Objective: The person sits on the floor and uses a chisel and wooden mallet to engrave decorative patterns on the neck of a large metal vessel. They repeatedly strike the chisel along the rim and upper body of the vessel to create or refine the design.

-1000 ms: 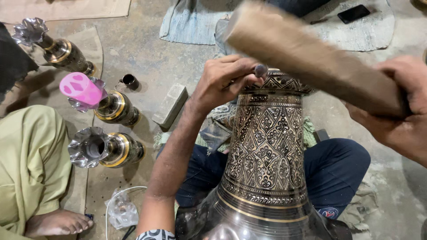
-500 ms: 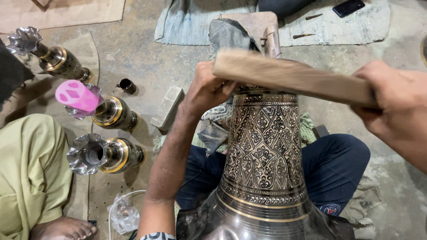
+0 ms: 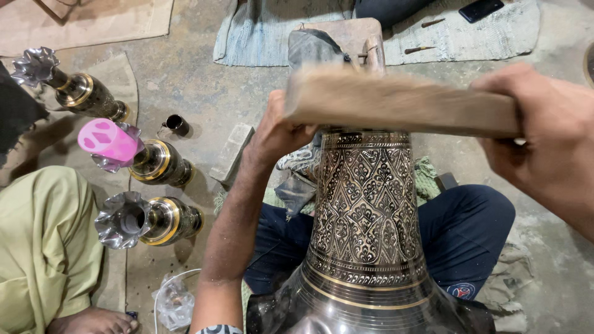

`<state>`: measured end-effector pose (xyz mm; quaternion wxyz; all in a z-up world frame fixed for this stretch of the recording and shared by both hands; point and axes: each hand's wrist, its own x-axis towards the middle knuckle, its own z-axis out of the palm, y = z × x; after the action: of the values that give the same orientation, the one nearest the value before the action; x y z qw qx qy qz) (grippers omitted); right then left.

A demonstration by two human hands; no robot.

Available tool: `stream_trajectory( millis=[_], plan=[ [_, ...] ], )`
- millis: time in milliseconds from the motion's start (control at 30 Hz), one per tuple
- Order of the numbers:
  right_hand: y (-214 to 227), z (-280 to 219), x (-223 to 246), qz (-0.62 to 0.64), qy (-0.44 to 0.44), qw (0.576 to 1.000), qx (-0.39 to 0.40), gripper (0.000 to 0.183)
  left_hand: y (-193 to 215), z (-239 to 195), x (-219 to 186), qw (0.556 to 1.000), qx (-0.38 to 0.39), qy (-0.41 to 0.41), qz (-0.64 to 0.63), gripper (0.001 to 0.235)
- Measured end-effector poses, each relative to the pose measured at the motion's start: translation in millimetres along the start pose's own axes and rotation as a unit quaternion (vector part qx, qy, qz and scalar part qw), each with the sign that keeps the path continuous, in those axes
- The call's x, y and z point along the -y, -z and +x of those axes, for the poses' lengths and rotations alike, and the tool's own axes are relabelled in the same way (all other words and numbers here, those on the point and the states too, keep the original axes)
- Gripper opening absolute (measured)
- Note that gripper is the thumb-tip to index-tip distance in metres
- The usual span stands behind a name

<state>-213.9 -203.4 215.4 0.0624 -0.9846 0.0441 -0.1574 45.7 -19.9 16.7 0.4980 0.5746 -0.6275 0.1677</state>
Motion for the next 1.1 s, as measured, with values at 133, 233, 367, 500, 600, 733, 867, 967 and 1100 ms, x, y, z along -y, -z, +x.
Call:
stream_trajectory(
  millis=[133,233,367,500,600,733,867,967,1100],
  plan=[
    [9,6,7,-0.081,0.053,0.995,-0.017,0.046,-1,-1,4,1.0,0.018,0.008,-0.006,0.01],
    [13,13,12,-0.05,0.074,0.996,-0.029,0.048,-1,0,3,1.0,0.002,-0.021,0.013,0.012],
    [14,16,20,-0.161,0.067,0.984,-0.021,0.05,2,-3,-3,0.992,0.018,0.094,-0.077,0.015],
    [15,15,18,-0.099,0.047,0.994,-0.007,0.049,1,-1,-3,0.996,0.008,0.063,-0.07,0.016],
    [7,12,9,-0.18,0.069,0.981,-0.035,0.048,-1,5,-1,1.0,-0.005,-0.007,-0.022,0.023],
    [1,5,-13,-0.091,0.054,0.993,-0.058,0.045,-2,13,-10,0.995,-0.001,0.027,-0.097,0.024],
    [-7,4,-22,0.075,-0.001,0.994,-0.082,0.039,3,17,-22,0.997,0.005,0.036,-0.063,0.024],
    [-7,3,-18,-0.047,0.026,0.997,-0.058,0.037,6,21,-23,0.996,0.008,0.023,-0.086,0.023],
    [0,3,-18,-0.086,0.023,0.996,-0.02,0.039,3,22,-29,0.986,-0.067,0.099,-0.12,0.025]
  ],
)
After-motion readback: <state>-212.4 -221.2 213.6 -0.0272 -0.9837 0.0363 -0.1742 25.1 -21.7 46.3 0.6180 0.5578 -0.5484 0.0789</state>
